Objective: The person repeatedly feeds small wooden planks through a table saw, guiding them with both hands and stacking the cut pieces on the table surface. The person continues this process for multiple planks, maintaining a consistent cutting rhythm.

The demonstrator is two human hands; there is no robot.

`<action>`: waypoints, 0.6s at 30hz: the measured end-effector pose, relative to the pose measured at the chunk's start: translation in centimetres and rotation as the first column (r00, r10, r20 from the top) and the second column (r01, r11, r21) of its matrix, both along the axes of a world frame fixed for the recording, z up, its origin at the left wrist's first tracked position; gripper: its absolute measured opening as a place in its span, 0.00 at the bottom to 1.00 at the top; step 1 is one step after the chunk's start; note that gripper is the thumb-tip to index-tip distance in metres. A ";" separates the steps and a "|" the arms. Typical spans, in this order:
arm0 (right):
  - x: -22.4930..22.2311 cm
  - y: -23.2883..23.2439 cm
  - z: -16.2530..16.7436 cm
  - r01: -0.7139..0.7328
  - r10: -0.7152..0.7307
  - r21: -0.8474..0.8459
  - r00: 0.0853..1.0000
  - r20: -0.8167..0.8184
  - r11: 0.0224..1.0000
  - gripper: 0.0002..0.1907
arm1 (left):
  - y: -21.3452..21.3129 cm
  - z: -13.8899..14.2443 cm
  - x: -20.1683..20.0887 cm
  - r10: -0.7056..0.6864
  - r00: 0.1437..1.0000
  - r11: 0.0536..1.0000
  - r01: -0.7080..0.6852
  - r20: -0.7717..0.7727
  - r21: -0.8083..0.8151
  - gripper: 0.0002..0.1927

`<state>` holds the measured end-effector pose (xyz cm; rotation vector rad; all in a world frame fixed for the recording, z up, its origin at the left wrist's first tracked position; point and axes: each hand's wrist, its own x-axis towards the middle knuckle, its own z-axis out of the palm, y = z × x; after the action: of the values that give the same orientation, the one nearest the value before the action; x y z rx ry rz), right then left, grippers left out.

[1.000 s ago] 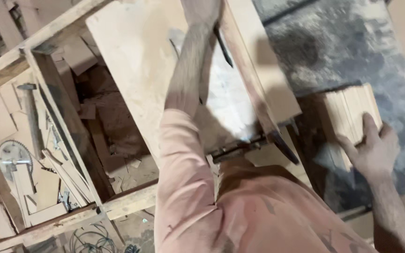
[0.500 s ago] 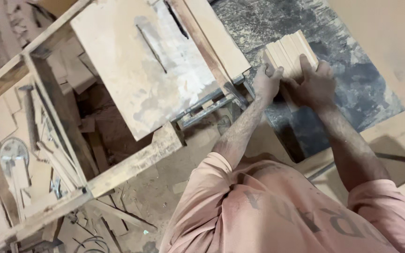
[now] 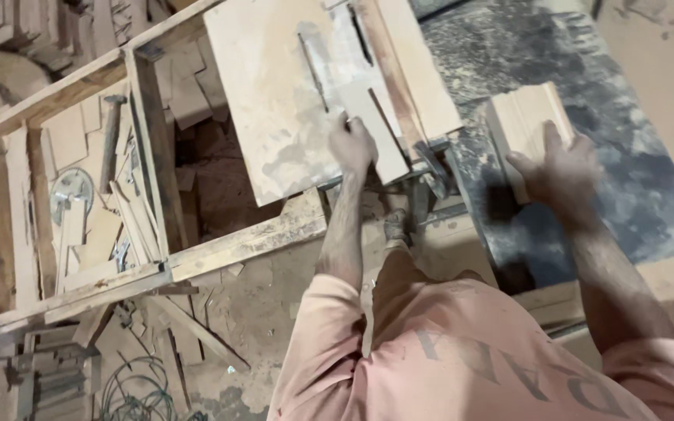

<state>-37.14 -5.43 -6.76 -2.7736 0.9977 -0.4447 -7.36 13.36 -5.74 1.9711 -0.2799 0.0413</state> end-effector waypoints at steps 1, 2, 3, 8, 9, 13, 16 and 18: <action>0.0 -0.2 -0.3 0.030 -0.030 0.001 1.000 0.004 1.000 0.42 | -0.3 -0.6 1.6 0.038 0.994 0.998 -0.044 0.100 0.052 0.20; 0.1 -0.3 -0.7 0.058 -0.058 0.004 0.998 0.002 0.998 0.41 | -0.7 -1.3 2.6 0.007 0.995 0.992 -0.019 0.099 0.124 0.21; 0.1 -0.6 -1.0 0.088 -0.088 0.012 0.996 -0.007 0.996 0.41 | -0.9 -2.3 3.2 -0.064 0.996 0.972 0.047 0.066 0.229 0.22; -0.3 -1.6 -3.2 0.059 -0.057 0.013 0.991 -0.123 0.998 0.36 | 0.6 -5.8 1.8 -0.415 0.904 0.771 0.285 0.109 0.569 0.27; -0.5 -1.6 -3.7 0.065 -0.069 -0.033 0.988 -0.139 0.997 0.35 | 0.9 -6.0 1.7 -0.524 0.819 0.719 0.279 0.233 0.636 0.30; -1.8 -1.8 -5.0 0.059 -0.071 -0.066 0.977 -0.199 0.996 0.40 | 0.0 -6.9 4.6 -0.618 0.779 0.564 0.347 0.104 0.749 0.32; -3.0 -1.8 -5.4 0.033 -0.059 -0.095 0.957 -0.286 0.995 0.40 | -3.1 -7.6 10.0 -0.610 0.787 0.529 0.319 0.091 0.786 0.32; -3.3 -1.8 -5.6 0.038 -0.077 -0.124 0.940 -0.331 0.992 0.40 | -5.6 -7.9 15.4 -0.624 0.761 0.550 0.268 0.176 0.791 0.32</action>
<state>-40.43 -7.25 -12.36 -2.9978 1.1582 -0.0323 8.07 7.76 -13.66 2.6042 -1.3128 0.0373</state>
